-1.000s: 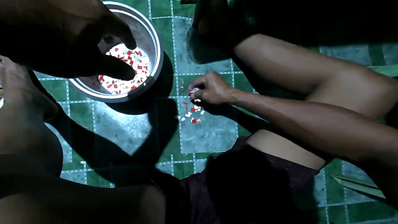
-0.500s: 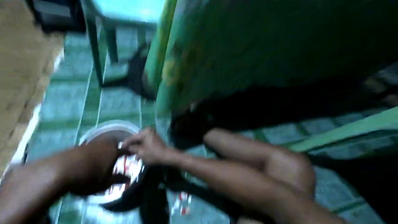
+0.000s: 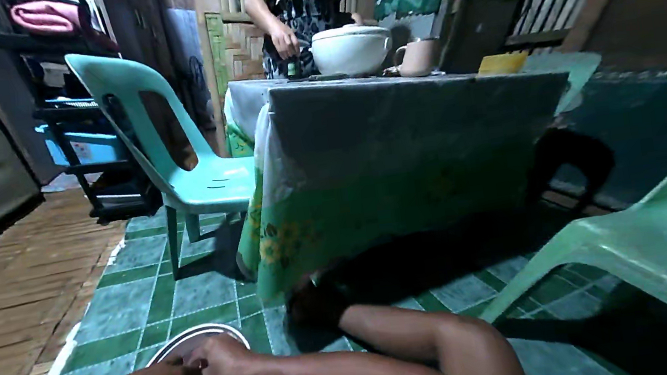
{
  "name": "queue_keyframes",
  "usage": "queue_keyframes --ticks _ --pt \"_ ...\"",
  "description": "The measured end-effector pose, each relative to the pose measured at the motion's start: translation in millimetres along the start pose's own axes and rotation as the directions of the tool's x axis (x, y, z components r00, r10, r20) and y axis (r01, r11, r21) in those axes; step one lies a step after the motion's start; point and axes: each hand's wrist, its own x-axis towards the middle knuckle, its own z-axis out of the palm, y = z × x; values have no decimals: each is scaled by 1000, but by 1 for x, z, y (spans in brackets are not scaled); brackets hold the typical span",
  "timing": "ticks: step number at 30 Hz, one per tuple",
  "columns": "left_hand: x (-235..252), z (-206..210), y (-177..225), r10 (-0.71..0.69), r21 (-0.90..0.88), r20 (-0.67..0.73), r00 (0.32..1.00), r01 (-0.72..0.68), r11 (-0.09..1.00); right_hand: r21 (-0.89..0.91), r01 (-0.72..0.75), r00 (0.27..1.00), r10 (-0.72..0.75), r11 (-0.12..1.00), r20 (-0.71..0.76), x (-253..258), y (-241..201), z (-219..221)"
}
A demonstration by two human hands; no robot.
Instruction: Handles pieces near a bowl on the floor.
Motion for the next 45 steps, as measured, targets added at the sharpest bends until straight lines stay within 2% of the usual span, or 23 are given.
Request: queue_keyframes --ticks 2,4,7,10,13,14,20,24,27,29,32,35,38,41,43,45 --pt "-12 -3 6 -42 -15 2 999 42 999 -16 -69 997 69 997 -42 -4 26 -1" --pt "-24 -7 11 -84 -36 5 996 84 996 -13 -152 987 151 988 -54 -22 32 -12" --pt "-28 7 4 -111 -21 2 994 111 994 17 -196 980 197 980 -19 -56 64 -15" --pt "-27 23 -8 -49 4 -74 996 50 999 -43 -275 961 275 960 -4 -88 116 2" --pt "-18 40 -26 81 26 -198 977 -77 997 -122 -397 916 401 909 6 -124 145 13" --pt "-16 41 -27 93 40 -195 976 -87 995 -153 -397 915 404 905 15 -134 152 18" --pt "-2 26 -14 157 88 -146 977 -146 985 -357 -156 946 243 921 214 -168 162 66" --pt "11 21 -8 251 136 -145 957 -232 963 -453 6 955 129 892 267 -191 152 101" --pt "16 21 -4 272 164 -137 952 -249 954 -434 118 905 84 893 418 -213 147 92" --pt "18 25 -7 296 125 -160 942 -278 952 -405 126 874 92 906 476 -217 147 75" --pt "22 29 -11 308 70 -220 926 -300 951 -384 153 895 37 910 444 -209 149 61" --pt "25 26 -10 306 48 -247 919 -304 951 -321 263 891 -101 910 444 -202 149 82" --pt "26 24 -7 321 62 -234 918 -316 947 -327 414 849 -230 849 477 -208 149 104" --pt "24 28 -5 311 58 -202 929 -306 950 -307 555 766 -330 773 552 -221 160 92" --pt "25 33 -9 340 79 -224 914 -330 941 -251 594 719 -365 764 592 -228 173 74" --pt "27 35 -13 350 69 -273 896 -345 936 -219 559 722 -340 799 602 -231 183 54"
